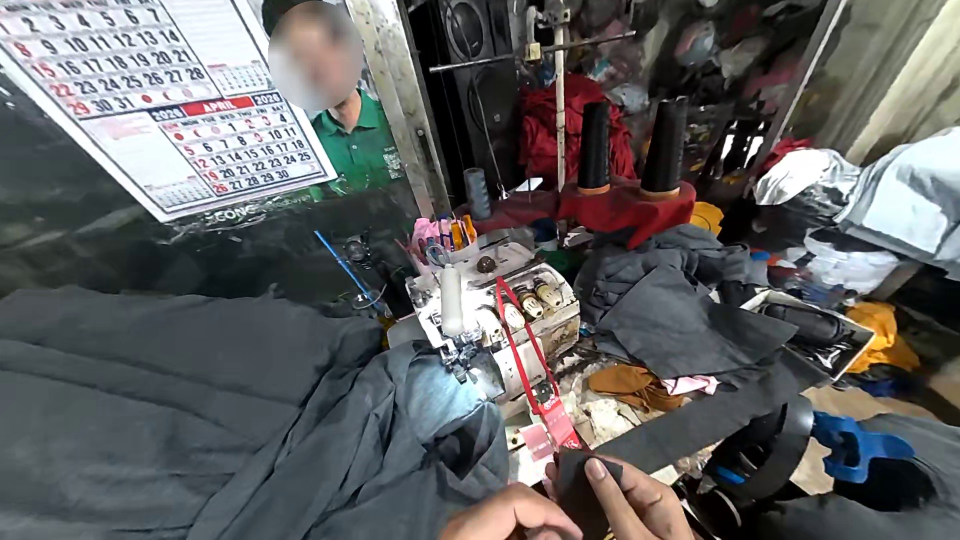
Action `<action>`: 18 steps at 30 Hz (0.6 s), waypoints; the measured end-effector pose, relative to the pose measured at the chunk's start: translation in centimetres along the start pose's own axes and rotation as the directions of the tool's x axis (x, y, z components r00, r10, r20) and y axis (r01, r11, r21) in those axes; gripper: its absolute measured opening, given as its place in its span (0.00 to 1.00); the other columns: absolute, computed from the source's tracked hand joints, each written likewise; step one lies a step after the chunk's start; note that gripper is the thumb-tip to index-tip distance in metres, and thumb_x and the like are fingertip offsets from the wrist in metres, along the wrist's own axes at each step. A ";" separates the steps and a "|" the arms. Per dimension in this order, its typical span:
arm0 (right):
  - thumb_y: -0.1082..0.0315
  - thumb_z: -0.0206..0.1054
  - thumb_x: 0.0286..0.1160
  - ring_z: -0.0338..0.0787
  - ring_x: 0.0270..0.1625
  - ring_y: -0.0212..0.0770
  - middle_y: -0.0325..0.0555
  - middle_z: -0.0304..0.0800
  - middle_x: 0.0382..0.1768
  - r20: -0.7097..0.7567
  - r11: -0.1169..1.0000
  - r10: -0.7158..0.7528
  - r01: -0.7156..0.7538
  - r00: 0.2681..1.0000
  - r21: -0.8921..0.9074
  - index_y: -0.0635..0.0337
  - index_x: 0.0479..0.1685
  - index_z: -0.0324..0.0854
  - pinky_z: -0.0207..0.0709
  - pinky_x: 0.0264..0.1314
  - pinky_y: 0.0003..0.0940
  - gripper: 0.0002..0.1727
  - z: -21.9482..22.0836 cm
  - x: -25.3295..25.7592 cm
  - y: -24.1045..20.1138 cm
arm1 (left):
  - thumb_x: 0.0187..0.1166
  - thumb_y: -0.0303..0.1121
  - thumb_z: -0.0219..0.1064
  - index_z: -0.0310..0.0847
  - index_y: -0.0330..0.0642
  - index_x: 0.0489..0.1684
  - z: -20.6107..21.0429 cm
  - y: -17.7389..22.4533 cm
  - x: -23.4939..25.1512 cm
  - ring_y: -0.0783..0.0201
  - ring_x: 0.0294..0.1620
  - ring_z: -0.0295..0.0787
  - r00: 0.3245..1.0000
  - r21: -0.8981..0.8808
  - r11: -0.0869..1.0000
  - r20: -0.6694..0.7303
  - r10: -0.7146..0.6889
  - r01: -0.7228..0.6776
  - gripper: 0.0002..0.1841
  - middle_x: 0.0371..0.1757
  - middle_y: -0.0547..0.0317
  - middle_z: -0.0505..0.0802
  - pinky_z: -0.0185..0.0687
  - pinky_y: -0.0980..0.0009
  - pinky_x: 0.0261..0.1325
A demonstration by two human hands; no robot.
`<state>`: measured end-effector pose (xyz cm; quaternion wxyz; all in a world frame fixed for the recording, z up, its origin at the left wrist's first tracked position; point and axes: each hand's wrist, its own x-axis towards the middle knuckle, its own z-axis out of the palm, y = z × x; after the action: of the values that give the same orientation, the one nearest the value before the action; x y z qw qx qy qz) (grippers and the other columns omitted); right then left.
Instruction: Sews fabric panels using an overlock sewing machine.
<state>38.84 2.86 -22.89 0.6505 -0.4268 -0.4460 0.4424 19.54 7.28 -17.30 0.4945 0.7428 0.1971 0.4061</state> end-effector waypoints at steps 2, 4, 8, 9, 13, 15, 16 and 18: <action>0.71 0.54 0.92 0.95 0.44 0.41 0.52 0.96 0.42 0.023 1.000 -0.019 0.019 1.000 0.020 0.71 0.49 0.88 0.91 0.52 0.38 0.16 0.3 0.0 0.7 | 0.86 0.28 0.63 0.87 0.29 0.48 1.0 0.0 0.5 0.69 0.41 0.90 0.998 -0.006 1.000 -0.065 -0.011 0.010 0.10 0.43 0.52 0.94 0.88 0.71 0.46; 0.73 0.54 0.91 0.93 0.42 0.35 0.47 0.95 0.40 0.036 0.999 -0.034 0.032 0.999 0.040 0.69 0.49 0.88 0.89 0.50 0.34 0.15 0.6 -0.2 1.5 | 0.86 0.29 0.64 0.88 0.32 0.42 2.5 -1.9 1.0 0.69 0.32 0.88 0.971 0.044 0.990 -0.204 -0.126 0.138 0.09 0.32 0.57 0.92 0.87 0.71 0.37; 0.74 0.54 0.91 0.92 0.42 0.32 0.45 0.95 0.39 0.027 0.999 -0.019 0.018 0.999 0.029 0.69 0.48 0.89 0.88 0.49 0.31 0.16 0.1 -0.5 2.2 | 0.91 0.35 0.58 0.86 0.36 0.33 3.7 -4.1 1.0 0.68 0.21 0.82 0.914 0.081 0.952 -0.313 -0.258 0.296 0.17 0.22 0.59 0.86 0.81 0.71 0.26; 0.73 0.54 0.91 0.93 0.43 0.32 0.45 0.95 0.40 0.029 0.999 -0.014 0.013 0.999 0.038 0.69 0.48 0.89 0.88 0.50 0.32 0.16 -0.1 -0.6 2.4 | 0.91 0.35 0.59 0.86 0.36 0.32 3.8 -4.0 0.9 0.69 0.21 0.81 0.917 0.089 0.950 -0.304 -0.259 0.298 0.16 0.21 0.60 0.85 0.79 0.72 0.26; 0.71 0.54 0.92 0.92 0.44 0.32 0.44 0.95 0.41 0.039 0.996 -0.031 0.028 0.999 0.088 0.68 0.48 0.89 0.88 0.53 0.31 0.16 -0.3 -0.5 2.9 | 0.84 0.27 0.66 0.88 0.32 0.41 4.1 -2.7 0.9 0.70 0.31 0.87 0.955 0.044 0.974 -0.208 -0.210 0.223 0.07 0.32 0.58 0.92 0.86 0.73 0.36; 0.71 0.54 0.92 0.93 0.47 0.33 0.46 0.95 0.43 0.067 0.990 -0.066 0.057 0.996 0.126 0.69 0.48 0.89 0.88 0.56 0.33 0.16 -0.6 -0.4 2.9 | 0.84 0.24 0.65 0.87 0.30 0.43 4.4 -1.9 0.8 0.70 0.32 0.88 0.970 0.017 0.987 -0.190 -0.151 0.157 0.06 0.33 0.56 0.92 0.87 0.72 0.38; 0.71 0.54 0.92 0.93 0.48 0.33 0.46 0.95 0.45 0.085 0.988 -0.090 0.078 0.992 0.135 0.69 0.49 0.89 0.88 0.57 0.33 0.16 -0.7 -0.4 3.0 | 0.84 0.25 0.65 0.87 0.30 0.42 4.7 -2.0 0.9 0.70 0.31 0.88 0.965 0.030 0.987 -0.220 -0.145 0.156 0.06 0.32 0.57 0.92 0.87 0.73 0.36; 0.74 0.52 0.90 0.92 0.50 0.30 0.43 0.95 0.47 0.107 0.986 -0.120 0.106 0.987 0.132 0.67 0.51 0.89 0.87 0.58 0.32 0.16 -0.9 -0.5 3.2 | 0.83 0.27 0.67 0.86 0.32 0.37 5.3 -2.8 1.0 0.69 0.26 0.86 0.930 0.079 0.977 -0.328 -0.164 0.200 0.07 0.27 0.58 0.90 0.84 0.73 0.30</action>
<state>38.96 3.05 -26.27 0.6737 -0.3326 -0.4773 0.4558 24.71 6.14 -20.37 0.4493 0.6721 0.3649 0.4618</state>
